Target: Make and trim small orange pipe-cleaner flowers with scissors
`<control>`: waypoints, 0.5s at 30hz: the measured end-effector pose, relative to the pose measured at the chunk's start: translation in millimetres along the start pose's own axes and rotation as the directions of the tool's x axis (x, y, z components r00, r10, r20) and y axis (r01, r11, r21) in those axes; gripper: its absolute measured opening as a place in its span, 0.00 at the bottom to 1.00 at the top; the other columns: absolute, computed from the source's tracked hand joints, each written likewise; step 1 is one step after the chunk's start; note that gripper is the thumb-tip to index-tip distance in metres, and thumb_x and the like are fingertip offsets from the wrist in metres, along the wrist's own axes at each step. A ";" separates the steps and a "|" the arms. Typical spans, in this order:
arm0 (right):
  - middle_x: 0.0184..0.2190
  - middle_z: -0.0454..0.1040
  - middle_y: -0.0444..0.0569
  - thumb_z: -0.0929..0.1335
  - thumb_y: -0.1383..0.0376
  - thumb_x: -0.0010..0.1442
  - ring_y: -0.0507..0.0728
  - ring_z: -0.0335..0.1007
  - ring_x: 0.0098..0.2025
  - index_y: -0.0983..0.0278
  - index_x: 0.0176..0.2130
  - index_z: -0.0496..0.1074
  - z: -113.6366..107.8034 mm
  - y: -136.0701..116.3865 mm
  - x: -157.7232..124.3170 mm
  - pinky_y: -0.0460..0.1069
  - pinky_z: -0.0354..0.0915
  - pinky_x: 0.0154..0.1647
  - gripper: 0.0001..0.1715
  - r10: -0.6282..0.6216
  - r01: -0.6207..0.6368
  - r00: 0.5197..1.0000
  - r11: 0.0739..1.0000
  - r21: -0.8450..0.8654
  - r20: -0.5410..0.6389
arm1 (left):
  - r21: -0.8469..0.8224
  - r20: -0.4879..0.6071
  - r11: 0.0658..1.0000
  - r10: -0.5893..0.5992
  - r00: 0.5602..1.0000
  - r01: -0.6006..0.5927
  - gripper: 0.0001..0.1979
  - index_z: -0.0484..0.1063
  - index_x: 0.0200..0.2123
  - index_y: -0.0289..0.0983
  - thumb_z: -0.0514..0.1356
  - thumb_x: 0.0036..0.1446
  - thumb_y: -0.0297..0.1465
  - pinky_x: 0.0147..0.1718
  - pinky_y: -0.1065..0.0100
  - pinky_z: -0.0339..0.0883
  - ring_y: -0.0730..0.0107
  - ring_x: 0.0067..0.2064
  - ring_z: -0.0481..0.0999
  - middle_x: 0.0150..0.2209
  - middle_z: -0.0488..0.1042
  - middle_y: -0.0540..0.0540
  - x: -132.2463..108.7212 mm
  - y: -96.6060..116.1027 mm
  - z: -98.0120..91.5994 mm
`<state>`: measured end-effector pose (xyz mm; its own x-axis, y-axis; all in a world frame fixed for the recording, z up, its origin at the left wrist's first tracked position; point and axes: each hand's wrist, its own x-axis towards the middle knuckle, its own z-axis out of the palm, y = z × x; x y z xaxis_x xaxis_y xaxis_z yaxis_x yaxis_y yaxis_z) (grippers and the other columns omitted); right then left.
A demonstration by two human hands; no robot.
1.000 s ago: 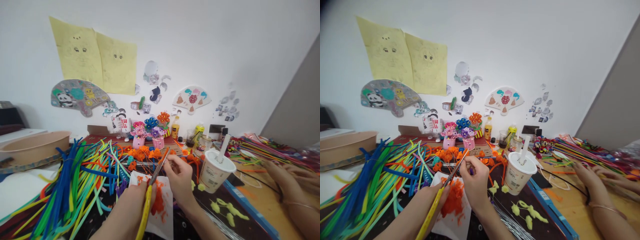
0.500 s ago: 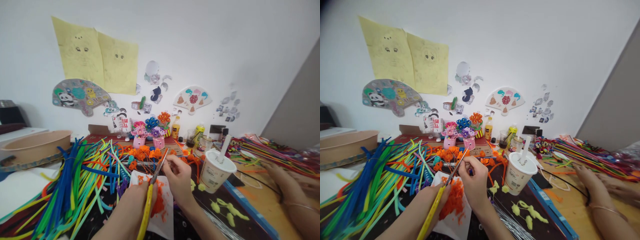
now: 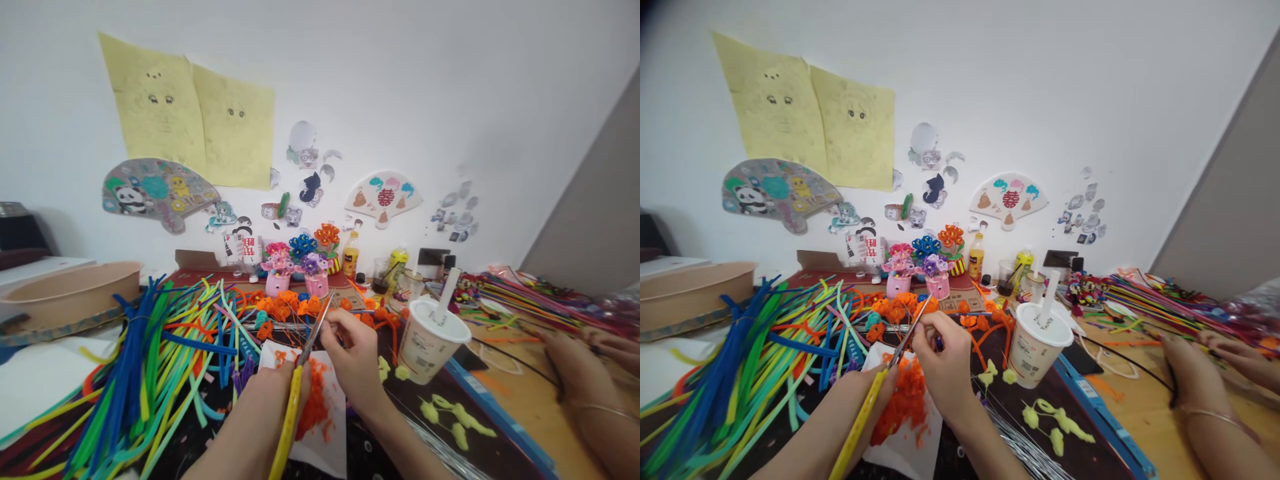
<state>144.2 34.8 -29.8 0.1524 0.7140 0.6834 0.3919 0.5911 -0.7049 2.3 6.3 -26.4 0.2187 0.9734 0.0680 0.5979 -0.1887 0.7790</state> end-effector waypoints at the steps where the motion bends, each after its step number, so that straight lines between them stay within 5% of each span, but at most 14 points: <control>1: 0.22 0.66 0.42 0.63 0.68 0.57 0.50 0.59 0.23 0.64 0.25 0.66 0.0 0.3 0.1 0.45 0.57 0.25 0.10 0.003 -0.003 1.000 1.000 0.002 0.003 | 0.014 -0.013 1.000 -0.016 1.000 0.016 0.19 0.68 0.22 0.40 0.47 0.59 0.40 0.19 0.71 0.58 0.65 0.24 0.72 0.19 0.71 0.47 -0.1 0.8 1.1; 15: 0.20 0.62 0.40 0.64 0.70 0.56 0.50 0.55 0.22 0.64 0.24 0.67 2.7 -1.8 -1.8 0.45 0.54 0.24 0.09 0.027 -0.027 0.999 1.000 -0.008 0.032 | -0.031 0.019 0.998 -0.048 0.999 0.049 0.19 0.69 0.27 0.39 0.46 0.60 0.43 0.21 0.71 0.61 0.64 0.27 0.74 0.22 0.73 0.47 -0.9 4.0 0.5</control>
<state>140.8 33.5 -30.3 0.1339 0.7415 0.6574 0.3947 0.5686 -0.7217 4.9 4.6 -23.7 0.2042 0.9787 0.0189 0.5837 -0.1372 0.8003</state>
